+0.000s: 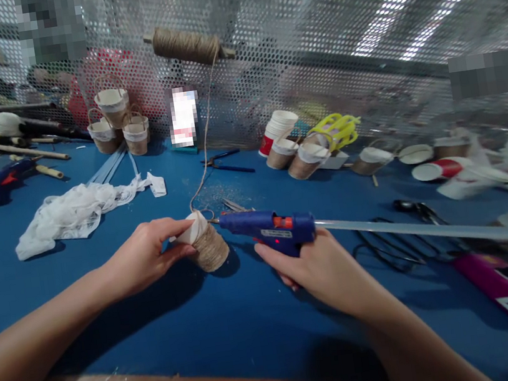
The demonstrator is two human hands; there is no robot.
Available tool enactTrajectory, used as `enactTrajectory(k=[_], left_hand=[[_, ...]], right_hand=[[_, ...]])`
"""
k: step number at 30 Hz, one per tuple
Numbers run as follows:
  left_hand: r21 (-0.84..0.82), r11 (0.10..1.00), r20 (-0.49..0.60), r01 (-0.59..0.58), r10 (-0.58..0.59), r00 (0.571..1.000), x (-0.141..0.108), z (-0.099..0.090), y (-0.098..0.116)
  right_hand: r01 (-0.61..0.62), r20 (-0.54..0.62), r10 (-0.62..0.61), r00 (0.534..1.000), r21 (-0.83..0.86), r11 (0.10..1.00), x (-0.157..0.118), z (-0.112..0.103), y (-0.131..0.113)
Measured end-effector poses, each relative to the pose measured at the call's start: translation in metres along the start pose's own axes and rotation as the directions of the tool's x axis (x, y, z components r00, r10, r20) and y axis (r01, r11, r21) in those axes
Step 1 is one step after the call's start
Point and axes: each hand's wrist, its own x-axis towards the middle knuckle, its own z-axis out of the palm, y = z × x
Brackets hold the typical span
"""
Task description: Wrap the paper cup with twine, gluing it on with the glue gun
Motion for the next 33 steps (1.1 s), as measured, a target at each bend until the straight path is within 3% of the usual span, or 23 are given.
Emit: enactTrajectory(k=[6, 10, 13, 16, 20, 26, 30, 33], left_hand=[[-0.015, 1.0, -0.007, 0.005, -0.005, 1.0, -0.002, 0.001, -0.001], [-0.017, 1.0, -0.001, -0.01, 0.01, 1.0, -0.001, 0.0, -0.001], [-0.004, 1.0, 0.01, -0.004, 0.004, 1.0, 0.001, 0.0, -0.002], [0.0, 1.0, 0.01, -0.008, 0.008, 1.0, 0.001, 0.0, -0.004], [0.024, 1.0, 0.01, -0.012, 0.011, 1.0, 0.0, 0.001, -0.005], [0.067, 0.996, 0.009, -0.054, 0.053, 0.999, 0.0, 0.002, -0.004], [0.093, 0.99, 0.016, -0.104, 0.103, 0.995, 0.001, 0.003, -0.002], [0.109, 0.985, 0.017, -0.135, 0.134, 0.991, 0.001, 0.003, 0.0]], right_hand=[[-0.08, -0.011, 0.081, 0.997, 0.111, 0.991, 0.005, 0.002, -0.001], [-0.11, 0.063, 0.099, 0.993, 0.226, 0.968, 0.011, 0.0, 0.002], [-0.113, 0.086, 0.085, 0.993, 0.424, 0.898, 0.017, -0.005, 0.011], [-0.139, 0.02, 0.155, 0.988, 0.571, 0.809, 0.027, -0.011, 0.02], [-0.239, -0.131, 0.345, 0.929, 0.497, 0.834, 0.051, -0.021, 0.036], [-0.393, -0.187, 0.446, 0.876, 0.26, 0.882, 0.094, -0.021, 0.072], [-0.373, -0.25, 0.395, 0.884, 0.13, 0.919, 0.108, -0.019, 0.083], [-0.284, -0.291, 0.296, 0.91, 0.083, 0.955, 0.104, -0.017, 0.073]])
